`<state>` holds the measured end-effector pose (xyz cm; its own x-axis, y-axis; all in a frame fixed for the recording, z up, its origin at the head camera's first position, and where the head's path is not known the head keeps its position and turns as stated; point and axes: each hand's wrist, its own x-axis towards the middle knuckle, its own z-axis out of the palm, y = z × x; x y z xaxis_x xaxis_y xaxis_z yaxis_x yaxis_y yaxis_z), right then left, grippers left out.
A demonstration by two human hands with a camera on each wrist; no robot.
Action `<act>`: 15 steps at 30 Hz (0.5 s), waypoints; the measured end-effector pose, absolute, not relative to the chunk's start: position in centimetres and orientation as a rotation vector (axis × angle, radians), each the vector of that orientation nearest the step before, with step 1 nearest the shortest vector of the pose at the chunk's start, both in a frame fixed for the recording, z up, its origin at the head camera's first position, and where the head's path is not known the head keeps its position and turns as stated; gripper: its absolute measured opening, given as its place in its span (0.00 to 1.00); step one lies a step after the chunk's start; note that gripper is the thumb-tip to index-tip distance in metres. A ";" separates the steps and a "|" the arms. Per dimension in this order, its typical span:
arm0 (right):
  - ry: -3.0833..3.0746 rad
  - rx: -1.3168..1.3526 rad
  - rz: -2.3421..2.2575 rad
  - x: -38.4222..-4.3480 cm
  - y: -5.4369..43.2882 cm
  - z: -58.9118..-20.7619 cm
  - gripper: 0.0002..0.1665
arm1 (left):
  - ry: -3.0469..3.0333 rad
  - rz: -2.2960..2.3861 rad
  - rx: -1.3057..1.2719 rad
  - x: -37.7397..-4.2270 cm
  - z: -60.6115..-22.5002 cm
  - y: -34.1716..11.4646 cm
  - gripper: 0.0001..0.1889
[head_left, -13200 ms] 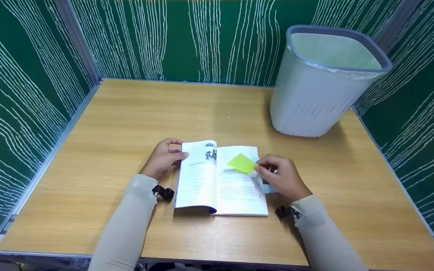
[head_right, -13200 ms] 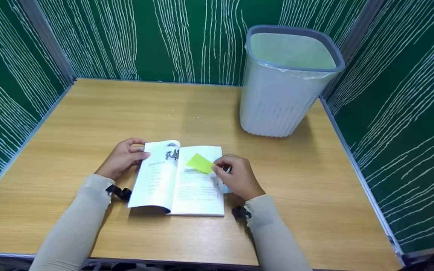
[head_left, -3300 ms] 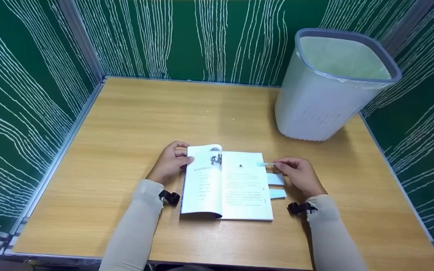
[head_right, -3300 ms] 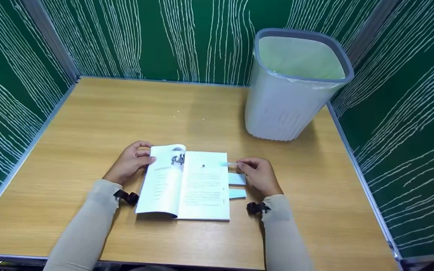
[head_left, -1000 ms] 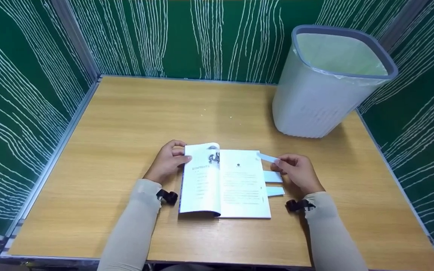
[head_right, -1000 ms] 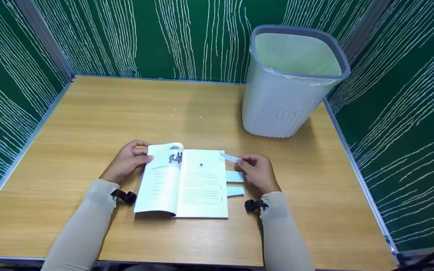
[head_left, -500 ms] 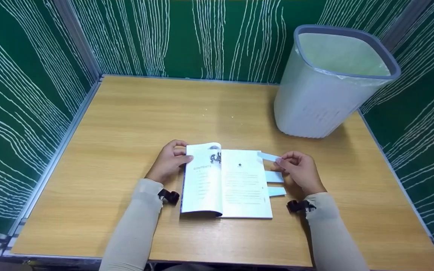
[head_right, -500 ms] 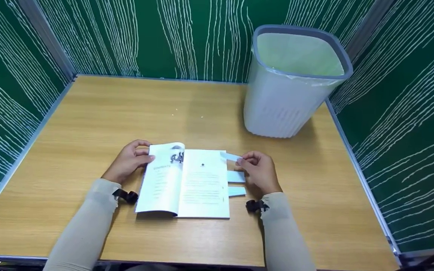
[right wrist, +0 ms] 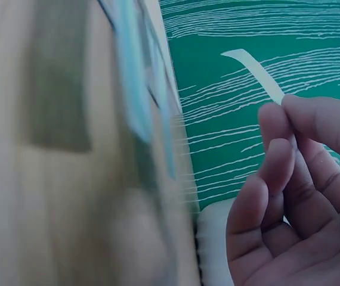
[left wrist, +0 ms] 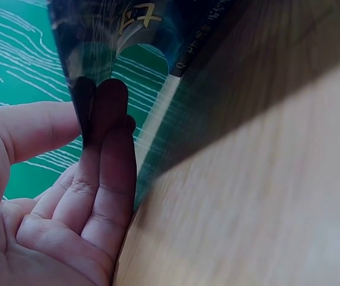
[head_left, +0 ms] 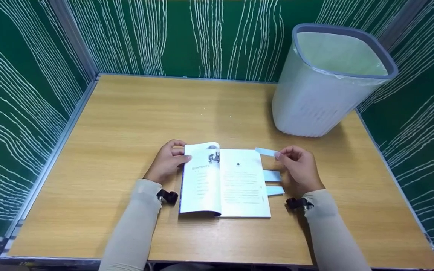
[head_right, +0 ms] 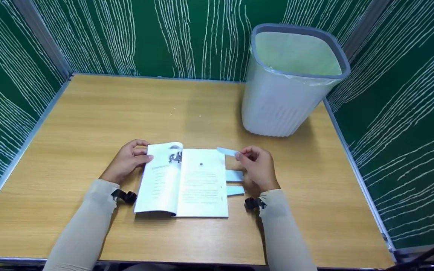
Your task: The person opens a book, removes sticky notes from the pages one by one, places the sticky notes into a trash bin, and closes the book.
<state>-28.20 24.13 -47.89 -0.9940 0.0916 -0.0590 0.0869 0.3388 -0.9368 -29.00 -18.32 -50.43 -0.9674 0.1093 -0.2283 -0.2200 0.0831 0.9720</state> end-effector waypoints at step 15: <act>-2.526 -0.093 1.624 -28.3 24.7 -46.7 0.19 | 2.117 1.980 -0.088 -29.2 -50.8 -18.4 0.23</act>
<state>-28.27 24.74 -46.71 -0.9886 0.1260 0.0819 -0.0222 0.4164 -0.9089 -29.15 -18.38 -50.83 -0.9692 0.1194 -0.2155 -0.2070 0.0794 0.9751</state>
